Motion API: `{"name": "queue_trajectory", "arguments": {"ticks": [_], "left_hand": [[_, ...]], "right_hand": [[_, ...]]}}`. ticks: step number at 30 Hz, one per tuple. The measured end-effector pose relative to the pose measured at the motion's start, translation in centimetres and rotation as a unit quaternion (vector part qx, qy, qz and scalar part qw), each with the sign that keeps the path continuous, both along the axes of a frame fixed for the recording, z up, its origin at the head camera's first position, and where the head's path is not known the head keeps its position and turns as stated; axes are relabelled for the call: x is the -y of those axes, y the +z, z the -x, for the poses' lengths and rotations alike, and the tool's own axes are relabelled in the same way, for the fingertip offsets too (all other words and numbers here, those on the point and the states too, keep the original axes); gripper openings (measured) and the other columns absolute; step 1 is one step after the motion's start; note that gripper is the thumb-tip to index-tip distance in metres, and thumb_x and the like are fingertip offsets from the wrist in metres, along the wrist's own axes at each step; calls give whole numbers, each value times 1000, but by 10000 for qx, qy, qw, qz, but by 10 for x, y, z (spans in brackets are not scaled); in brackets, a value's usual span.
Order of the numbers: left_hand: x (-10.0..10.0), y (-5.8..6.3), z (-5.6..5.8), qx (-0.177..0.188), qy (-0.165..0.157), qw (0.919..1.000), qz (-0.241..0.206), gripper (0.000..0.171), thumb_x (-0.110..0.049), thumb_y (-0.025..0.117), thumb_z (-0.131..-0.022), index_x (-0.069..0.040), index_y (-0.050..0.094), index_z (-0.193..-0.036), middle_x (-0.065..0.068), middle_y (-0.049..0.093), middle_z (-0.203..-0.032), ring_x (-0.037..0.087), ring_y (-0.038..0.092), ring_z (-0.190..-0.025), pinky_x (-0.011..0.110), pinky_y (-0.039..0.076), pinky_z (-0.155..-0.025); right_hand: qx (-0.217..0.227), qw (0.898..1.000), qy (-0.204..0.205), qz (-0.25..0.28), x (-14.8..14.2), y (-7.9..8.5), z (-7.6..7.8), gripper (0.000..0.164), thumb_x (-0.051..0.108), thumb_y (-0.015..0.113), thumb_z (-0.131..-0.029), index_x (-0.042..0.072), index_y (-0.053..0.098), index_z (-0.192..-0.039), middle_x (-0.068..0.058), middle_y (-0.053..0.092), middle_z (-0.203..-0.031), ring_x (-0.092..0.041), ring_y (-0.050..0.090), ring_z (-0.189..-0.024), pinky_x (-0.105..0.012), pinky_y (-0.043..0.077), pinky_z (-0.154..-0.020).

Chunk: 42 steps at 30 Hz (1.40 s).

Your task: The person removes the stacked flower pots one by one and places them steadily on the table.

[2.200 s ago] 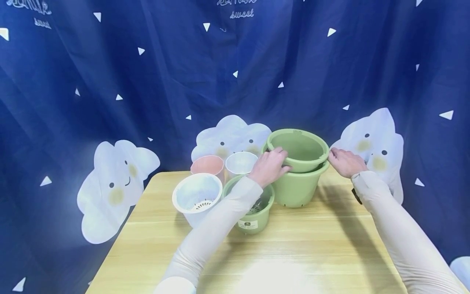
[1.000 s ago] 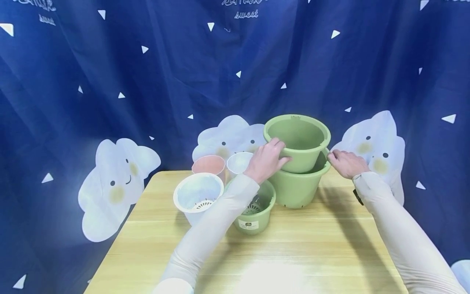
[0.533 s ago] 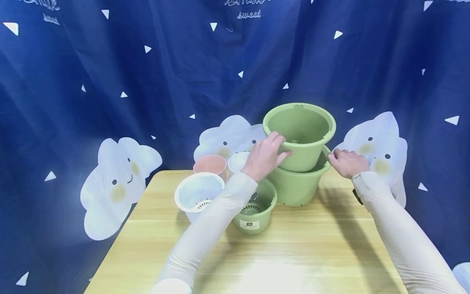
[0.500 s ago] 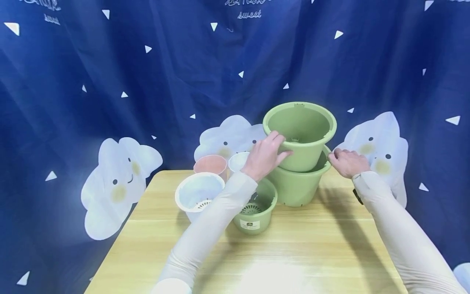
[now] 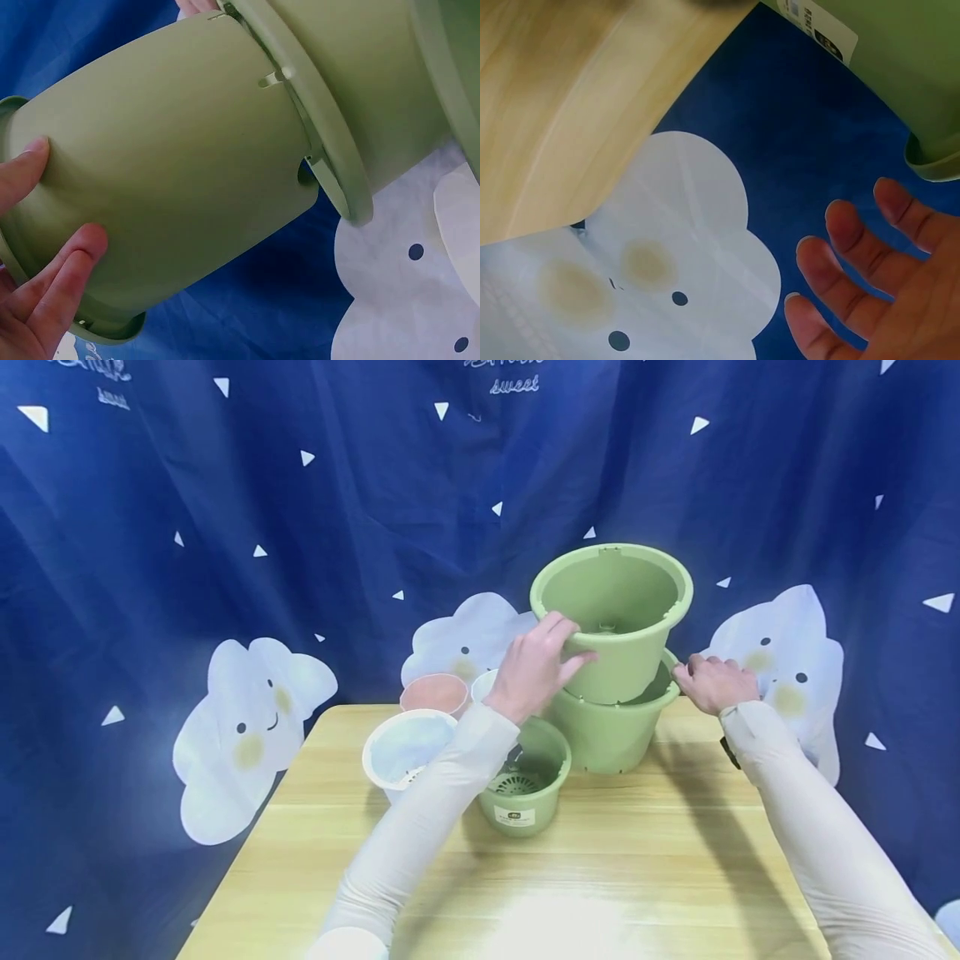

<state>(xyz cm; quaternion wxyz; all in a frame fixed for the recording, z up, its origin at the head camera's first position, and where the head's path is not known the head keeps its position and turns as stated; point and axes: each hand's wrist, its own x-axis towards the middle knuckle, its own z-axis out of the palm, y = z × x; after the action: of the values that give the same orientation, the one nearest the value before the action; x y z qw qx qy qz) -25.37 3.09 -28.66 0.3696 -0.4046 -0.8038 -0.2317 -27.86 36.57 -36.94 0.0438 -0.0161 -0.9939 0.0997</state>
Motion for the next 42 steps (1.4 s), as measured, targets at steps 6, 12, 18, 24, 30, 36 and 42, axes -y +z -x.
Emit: {"name": "queue_trajectory", "arguments": {"ticks": [6, 12, 18, 24, 30, 36, 42], "left_hand": [[2, 3, -1, 76, -49, 9998, -183, 34, -32, 82, -88, -4, 71, -104, 5, 71, -100, 14, 68, -79, 24, 60, -74], [4, 7, -5, -19, -162, 9994, -321, 33, -31, 82, -88, -4, 72, -104, 5, 72, -100, 13, 67, -79, 23, 59, -74], [7, 9, -13, -129, -325, 9985, -411, 31, -29, 82, -88, -4, 71, -102, 4, 73, -99, 11, 69, -79, 17, 57, -72], [11, 8, -26, -173, -519, 9974, -469, 31, -29, 83, -88, -4, 71, -100, 4, 73, -99, 11, 69, -78, 13, 55, -73], [16, 5, -37, -288, -648, 9963, -479, 29, -28, 85, -86, -5, 70, -98, 3, 72, -98, 9, 71, -79, 13, 56, -74], [19, -1, -48, -347, -922, 9941, -459, 29, -27, 85, -86, -6, 69, -96, 3, 72, -96, 9, 71, -82, 8, 54, -80], [21, -8, -60, -402, -1103, 9924, -375, 29, -28, 86, -85, -6, 70, -97, 3, 71, -95, 10, 70, -80, 9, 55, -78]], "right_hand": [[-16, 10000, 9, -36, 0, -2, 6, 76, 56, 12, -103, -3, 49, -135, -37, 53, -135, -62, 49, -119, -75, 43, -89], [-9, 10000, 5, -42, -1, -3, 10, 81, 58, 9, -102, -3, 48, -137, -37, 52, -138, -63, 49, -121, -76, 42, -91], [38, 10000, -33, -3, -2, -4, 11, 85, 61, 5, -102, -2, 48, -139, -37, 51, -140, -63, 48, -122, -77, 41, -93], [134, 9999, 21, -14, -2, -4, 10, 85, 61, 6, -103, -4, 45, -141, -37, 49, -142, -64, 46, -124, -78, 39, -97], [213, 9997, 118, -61, -4, -4, 13, 72, 51, 18, -106, -3, 41, -147, -36, 48, -144, -63, 44, -128, -79, 38, -99], [102, 9993, 275, -225, -7, -4, 10, 54, 29, 36, -101, -7, 51, -138, -37, 52, -135, -61, 47, -123, -74, 42, -97], [-708, 9973, 180, 119, -14, -13, 3, 44, 26, 46, -93, -15, 56, -106, -44, 58, -115, -57, 54, -108, -64, 45, -90]]}}
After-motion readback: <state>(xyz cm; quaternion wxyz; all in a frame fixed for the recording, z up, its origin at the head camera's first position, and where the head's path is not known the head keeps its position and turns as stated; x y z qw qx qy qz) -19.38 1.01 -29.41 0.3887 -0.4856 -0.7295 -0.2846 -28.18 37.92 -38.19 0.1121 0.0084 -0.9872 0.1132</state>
